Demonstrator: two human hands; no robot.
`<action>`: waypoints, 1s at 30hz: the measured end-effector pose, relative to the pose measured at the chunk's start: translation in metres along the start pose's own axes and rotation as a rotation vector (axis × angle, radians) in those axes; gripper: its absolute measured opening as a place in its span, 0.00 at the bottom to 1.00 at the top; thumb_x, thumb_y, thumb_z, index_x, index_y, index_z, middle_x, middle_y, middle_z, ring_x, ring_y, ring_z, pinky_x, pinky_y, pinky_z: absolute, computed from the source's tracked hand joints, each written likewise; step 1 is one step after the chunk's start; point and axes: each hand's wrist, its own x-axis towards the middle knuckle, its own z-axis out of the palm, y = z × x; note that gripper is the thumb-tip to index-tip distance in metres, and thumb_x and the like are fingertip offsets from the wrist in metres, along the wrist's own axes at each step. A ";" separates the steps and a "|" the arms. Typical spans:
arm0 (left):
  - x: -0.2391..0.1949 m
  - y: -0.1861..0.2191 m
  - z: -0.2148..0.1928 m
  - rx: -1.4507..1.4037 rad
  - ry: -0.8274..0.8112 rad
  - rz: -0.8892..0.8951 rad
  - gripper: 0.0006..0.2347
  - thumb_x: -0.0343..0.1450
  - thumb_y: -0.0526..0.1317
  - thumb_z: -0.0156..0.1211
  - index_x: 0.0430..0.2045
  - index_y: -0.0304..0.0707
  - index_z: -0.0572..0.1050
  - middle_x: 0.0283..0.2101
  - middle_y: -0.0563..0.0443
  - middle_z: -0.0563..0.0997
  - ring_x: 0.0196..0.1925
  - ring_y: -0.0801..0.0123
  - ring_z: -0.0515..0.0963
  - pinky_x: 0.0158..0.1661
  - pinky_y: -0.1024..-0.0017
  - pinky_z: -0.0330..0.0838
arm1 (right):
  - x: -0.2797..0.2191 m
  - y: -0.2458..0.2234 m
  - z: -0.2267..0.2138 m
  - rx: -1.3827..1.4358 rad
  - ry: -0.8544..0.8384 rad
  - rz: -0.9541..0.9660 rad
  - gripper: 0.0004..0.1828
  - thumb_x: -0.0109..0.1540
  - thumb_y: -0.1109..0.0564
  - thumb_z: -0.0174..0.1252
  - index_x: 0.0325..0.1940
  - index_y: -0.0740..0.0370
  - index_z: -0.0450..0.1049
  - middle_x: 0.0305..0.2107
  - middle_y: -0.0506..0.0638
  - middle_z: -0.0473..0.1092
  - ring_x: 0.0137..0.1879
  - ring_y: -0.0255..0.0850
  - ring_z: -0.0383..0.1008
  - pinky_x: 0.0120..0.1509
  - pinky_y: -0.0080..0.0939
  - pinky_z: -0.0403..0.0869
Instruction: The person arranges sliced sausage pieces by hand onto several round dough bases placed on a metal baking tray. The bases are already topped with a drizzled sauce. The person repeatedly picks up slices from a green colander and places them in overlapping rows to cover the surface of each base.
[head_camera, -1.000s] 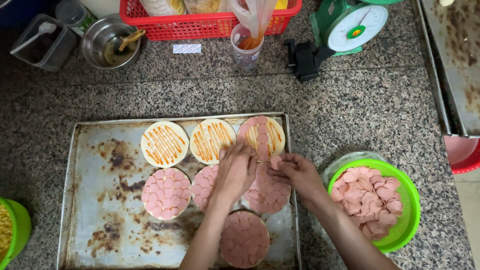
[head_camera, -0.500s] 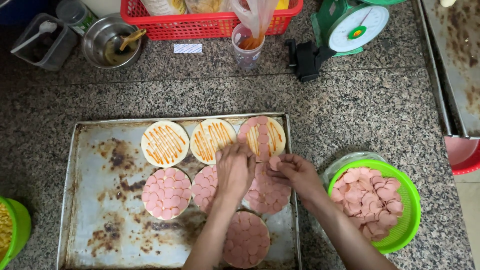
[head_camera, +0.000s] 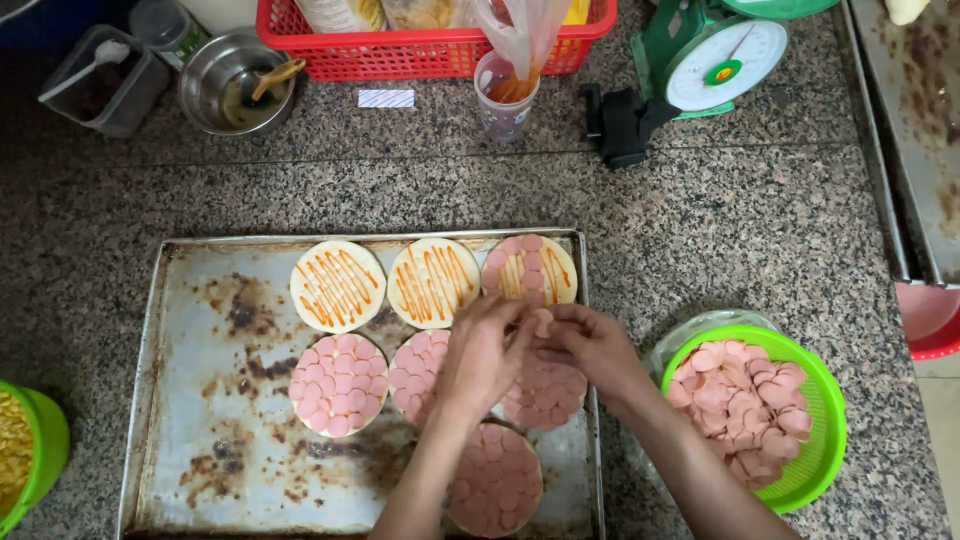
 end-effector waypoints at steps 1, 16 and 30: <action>-0.001 -0.005 0.003 0.000 0.001 0.000 0.10 0.82 0.45 0.73 0.53 0.44 0.92 0.45 0.40 0.92 0.56 0.36 0.90 0.58 0.45 0.82 | 0.000 0.001 -0.001 -0.001 -0.001 -0.001 0.20 0.75 0.67 0.68 0.71 0.78 0.85 0.46 0.67 0.83 0.52 0.64 0.92 0.63 0.71 0.92; 0.010 -0.069 0.033 0.125 0.125 0.018 0.05 0.79 0.47 0.75 0.38 0.52 0.89 0.34 0.51 0.86 0.48 0.48 0.89 0.54 0.51 0.77 | 0.001 -0.032 0.000 -0.264 -0.028 -0.063 0.20 0.76 0.65 0.66 0.71 0.78 0.86 0.49 0.75 0.89 0.53 0.58 0.92 0.61 0.63 0.93; 0.057 -0.069 0.033 0.225 0.245 -0.073 0.07 0.80 0.45 0.71 0.39 0.49 0.92 0.36 0.45 0.89 0.49 0.42 0.90 0.56 0.48 0.76 | 0.020 -0.018 -0.021 0.061 0.098 -0.004 0.17 0.74 0.64 0.73 0.67 0.73 0.85 0.48 0.66 0.87 0.52 0.58 0.93 0.62 0.60 0.93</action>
